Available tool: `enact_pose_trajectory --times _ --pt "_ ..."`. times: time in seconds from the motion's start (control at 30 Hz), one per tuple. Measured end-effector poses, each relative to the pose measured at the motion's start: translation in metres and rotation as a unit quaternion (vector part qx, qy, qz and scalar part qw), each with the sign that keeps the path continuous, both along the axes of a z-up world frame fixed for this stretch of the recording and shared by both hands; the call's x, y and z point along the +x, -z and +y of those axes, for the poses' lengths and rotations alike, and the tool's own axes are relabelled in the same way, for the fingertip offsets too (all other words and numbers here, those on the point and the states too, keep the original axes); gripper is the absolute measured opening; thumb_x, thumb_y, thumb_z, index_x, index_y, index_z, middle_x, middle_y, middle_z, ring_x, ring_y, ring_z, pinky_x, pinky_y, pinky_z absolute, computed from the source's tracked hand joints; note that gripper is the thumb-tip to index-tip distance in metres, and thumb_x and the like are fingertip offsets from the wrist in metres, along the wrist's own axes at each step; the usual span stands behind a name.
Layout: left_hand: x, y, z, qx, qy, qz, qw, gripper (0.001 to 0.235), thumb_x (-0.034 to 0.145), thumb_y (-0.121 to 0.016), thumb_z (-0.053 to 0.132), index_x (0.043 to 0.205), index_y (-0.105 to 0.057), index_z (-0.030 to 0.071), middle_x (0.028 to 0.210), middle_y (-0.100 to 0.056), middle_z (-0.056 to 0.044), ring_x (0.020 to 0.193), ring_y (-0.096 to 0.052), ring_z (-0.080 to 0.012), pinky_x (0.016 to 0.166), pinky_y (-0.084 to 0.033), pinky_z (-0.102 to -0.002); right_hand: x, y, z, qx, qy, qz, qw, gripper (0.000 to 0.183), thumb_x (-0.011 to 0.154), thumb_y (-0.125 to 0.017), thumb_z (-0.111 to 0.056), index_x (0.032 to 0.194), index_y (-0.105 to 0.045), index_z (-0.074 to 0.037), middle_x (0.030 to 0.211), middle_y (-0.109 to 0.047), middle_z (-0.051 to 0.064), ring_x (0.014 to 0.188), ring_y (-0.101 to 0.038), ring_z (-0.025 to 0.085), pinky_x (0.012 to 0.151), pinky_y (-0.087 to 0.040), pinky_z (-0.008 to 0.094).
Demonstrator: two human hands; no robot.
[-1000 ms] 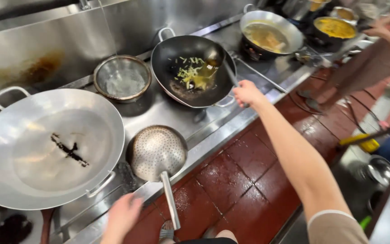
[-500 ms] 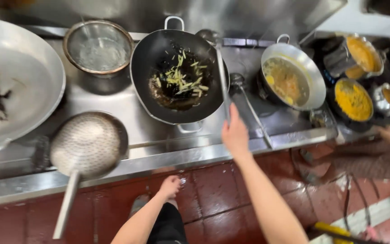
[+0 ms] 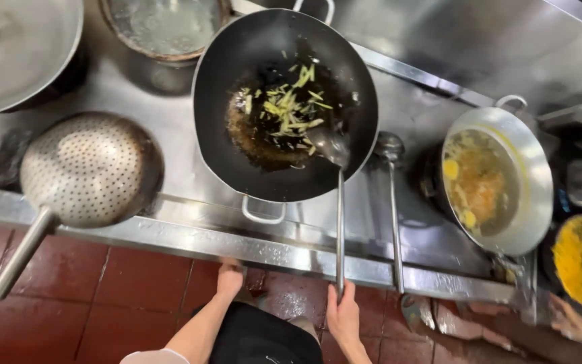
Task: The person slices lemongrass and leafy greens on a yellow cutting board with a knife, then carries the cut pieces to a wok station and stir-fries them in a wok with a spatula. They add water from a ladle, discard vegetable scraps into a plastic bag, and continue stirring the cooking greens.
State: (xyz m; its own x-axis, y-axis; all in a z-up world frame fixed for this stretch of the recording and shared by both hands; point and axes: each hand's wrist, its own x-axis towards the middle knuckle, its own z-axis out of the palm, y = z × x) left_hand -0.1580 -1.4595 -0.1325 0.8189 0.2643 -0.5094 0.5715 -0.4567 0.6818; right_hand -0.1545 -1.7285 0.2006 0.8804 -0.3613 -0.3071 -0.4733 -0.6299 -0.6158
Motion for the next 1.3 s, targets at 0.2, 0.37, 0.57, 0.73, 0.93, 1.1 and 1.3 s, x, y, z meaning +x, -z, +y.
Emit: enact_pose_trajectory --times 0.2,0.37,0.57,0.73,0.93,1.1,1.3 --pt "0.016 0.005 -0.018 -0.115 -0.203 -0.023 0.972 0.034 0.105 -0.050 0.028 0.117 -0.063 -0.001 0.105 -0.072 -0.019 0.097 -0.069 -0.0341 0.081 -0.055 -0.045 0.009 0.026 -0.056 0.063 -0.065 0.053 0.994 0.031 0.100 -0.056 -0.037 0.114 -0.055 -0.009 0.078 -0.071 0.015 0.067 -0.069 0.031 0.065 -0.053 0.041" --pt "0.022 -0.009 -0.017 -0.433 -0.423 0.120 0.787 0.033 0.106 -0.052 0.036 0.114 -0.064 0.006 0.095 -0.069 -0.012 0.077 -0.066 -0.0254 0.063 -0.054 -0.039 0.031 0.033 -0.096 0.112 -0.100 0.113 0.982 0.029 0.099 -0.055 -0.038 0.112 -0.056 -0.012 0.068 -0.061 0.010 0.058 -0.061 0.022 0.056 -0.049 0.037" --pt "0.029 -0.027 -0.016 -0.471 -0.421 0.084 0.770 0.034 0.102 -0.052 0.035 0.106 -0.069 0.006 0.087 -0.069 -0.013 0.069 -0.064 -0.0270 0.055 -0.052 -0.040 0.050 0.035 -0.128 0.132 -0.153 0.083 0.976 0.029 0.097 -0.057 -0.038 0.108 -0.060 -0.011 0.061 -0.058 0.007 0.052 -0.059 0.019 0.054 -0.048 0.035" --pt "0.035 -0.039 -0.024 -0.481 -0.465 0.137 0.730 0.037 0.102 -0.050 0.035 0.110 -0.069 0.004 0.092 -0.075 -0.011 0.080 -0.070 -0.0268 0.067 -0.059 -0.040 0.056 0.030 -0.135 0.135 -0.159 0.096 0.973 0.028 0.098 -0.057 -0.037 0.112 -0.061 -0.014 0.060 -0.056 0.009 0.053 -0.058 0.020 0.054 -0.047 0.035" --pt "0.041 -0.016 -0.020 -0.529 -0.536 0.110 0.649 0.043 0.103 -0.045 0.050 0.105 -0.068 0.014 0.092 -0.070 -0.004 0.078 -0.064 -0.0234 0.063 -0.052 -0.038 0.046 0.044 -0.129 0.116 -0.149 0.048 0.981 0.028 0.095 -0.060 -0.037 0.111 -0.063 -0.013 0.065 -0.063 0.007 0.056 -0.063 0.018 0.058 -0.051 0.035" --pt "0.033 -0.012 -0.016 -0.647 -0.484 0.145 0.571 0.036 0.101 -0.054 0.049 0.105 -0.069 0.017 0.089 -0.070 -0.001 0.074 -0.061 -0.0214 0.062 -0.047 -0.036 0.033 0.059 -0.120 0.048 -0.071 0.086 0.993 0.029 0.094 -0.062 -0.037 0.114 -0.065 -0.017 0.060 -0.063 0.009 0.050 -0.063 0.020 0.056 -0.051 0.036" --pt "0.023 0.006 -0.042 -0.363 -0.318 -0.105 0.870 0.044 0.096 -0.062 0.027 0.132 -0.054 0.003 0.113 -0.073 -0.010 0.099 -0.071 -0.0263 0.085 -0.058 -0.043 0.005 0.061 -0.088 0.063 0.004 0.014 0.998 0.021 0.094 -0.066 -0.030 0.105 -0.067 -0.013 0.057 -0.060 0.007 0.041 -0.054 0.015 0.042 -0.042 0.031"
